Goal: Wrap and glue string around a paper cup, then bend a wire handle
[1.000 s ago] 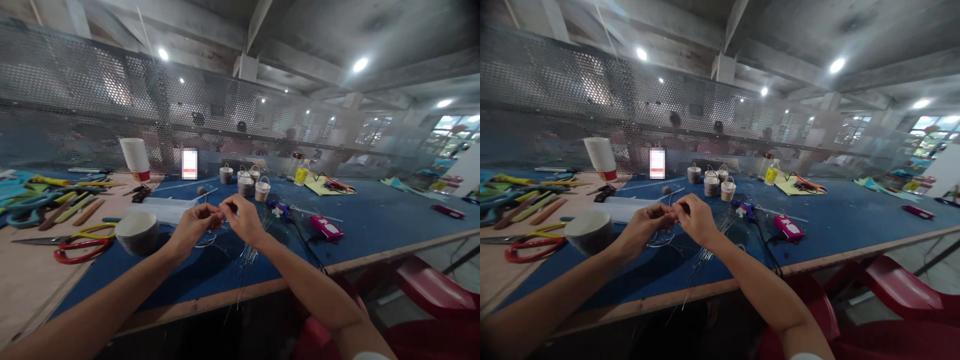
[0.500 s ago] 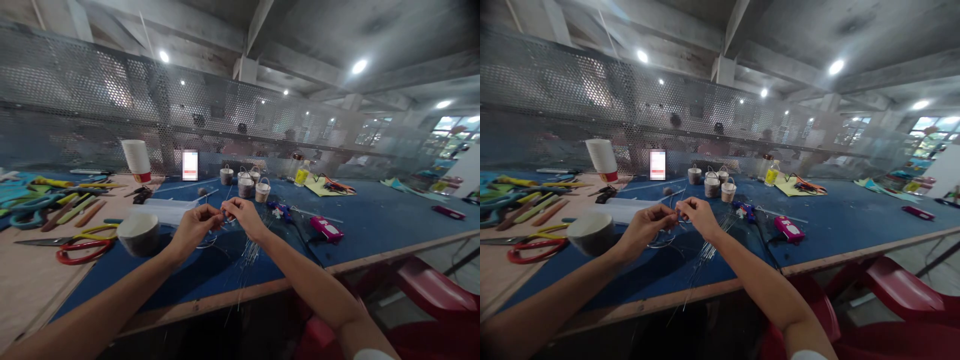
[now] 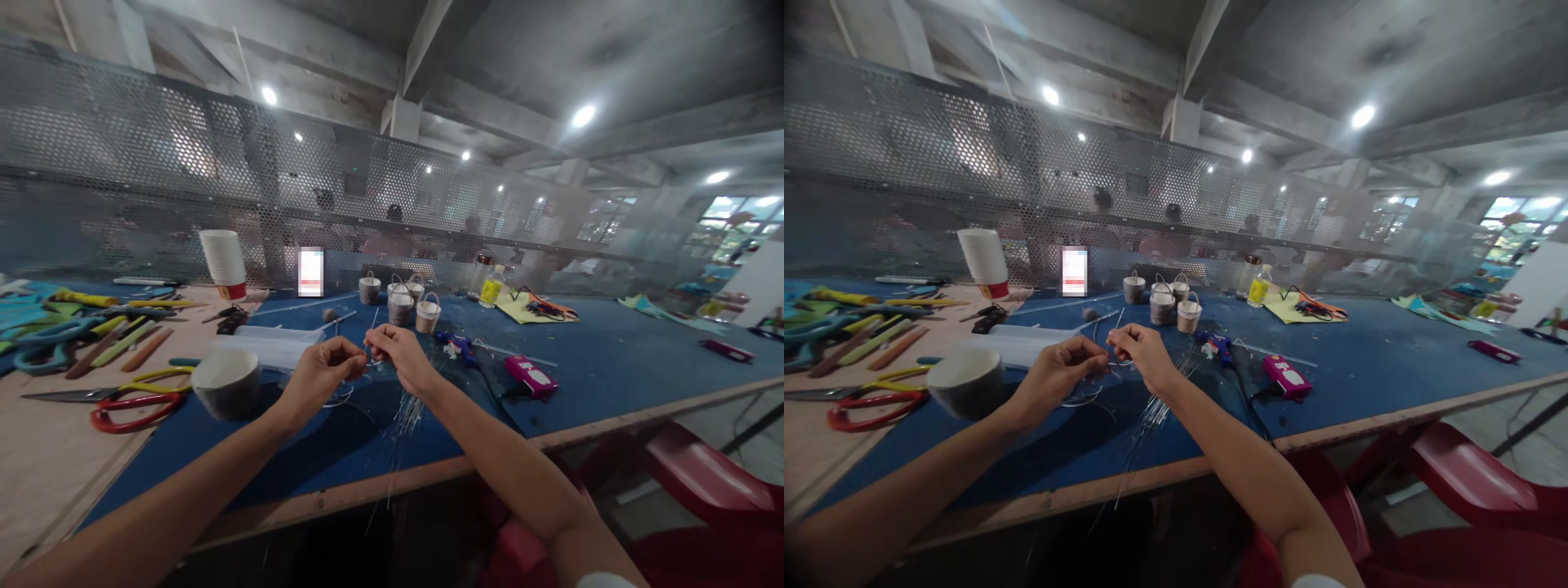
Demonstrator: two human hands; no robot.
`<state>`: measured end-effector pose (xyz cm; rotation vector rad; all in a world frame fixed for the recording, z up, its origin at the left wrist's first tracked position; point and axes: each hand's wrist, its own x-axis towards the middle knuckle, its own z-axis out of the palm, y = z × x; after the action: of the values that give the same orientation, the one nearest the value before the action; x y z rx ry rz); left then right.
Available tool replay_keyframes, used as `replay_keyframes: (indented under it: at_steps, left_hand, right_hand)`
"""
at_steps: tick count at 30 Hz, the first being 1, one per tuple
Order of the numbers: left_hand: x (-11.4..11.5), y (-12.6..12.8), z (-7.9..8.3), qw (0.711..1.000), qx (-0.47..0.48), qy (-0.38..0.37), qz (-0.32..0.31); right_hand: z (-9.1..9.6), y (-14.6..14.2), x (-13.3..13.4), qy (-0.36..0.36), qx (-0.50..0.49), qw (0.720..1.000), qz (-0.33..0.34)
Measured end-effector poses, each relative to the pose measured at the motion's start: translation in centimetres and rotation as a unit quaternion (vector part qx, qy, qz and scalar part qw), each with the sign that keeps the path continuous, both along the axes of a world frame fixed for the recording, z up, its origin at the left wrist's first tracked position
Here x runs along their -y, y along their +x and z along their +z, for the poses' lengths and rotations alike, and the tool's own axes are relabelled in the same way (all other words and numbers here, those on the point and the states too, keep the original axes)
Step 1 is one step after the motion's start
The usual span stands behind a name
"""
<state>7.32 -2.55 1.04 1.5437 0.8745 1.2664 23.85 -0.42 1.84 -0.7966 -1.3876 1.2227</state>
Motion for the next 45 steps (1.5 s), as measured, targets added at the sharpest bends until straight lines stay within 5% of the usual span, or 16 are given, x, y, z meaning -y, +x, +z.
replay_keyframes:
  at_steps: [23, 45]
  left_hand:
    - [0.7, -0.1, 0.5, 0.992, 0.022, -0.098, -0.073]
    - [-0.1, -0.8, -0.2, 0.979, 0.113, -0.12, -0.122]
  right_hand:
    - [0.1, 0.9, -0.7, 0.125, 0.013, 0.992, -0.031]
    - [0.2, 0.5, -0.3, 0.136, 0.049, 0.989, -0.021]
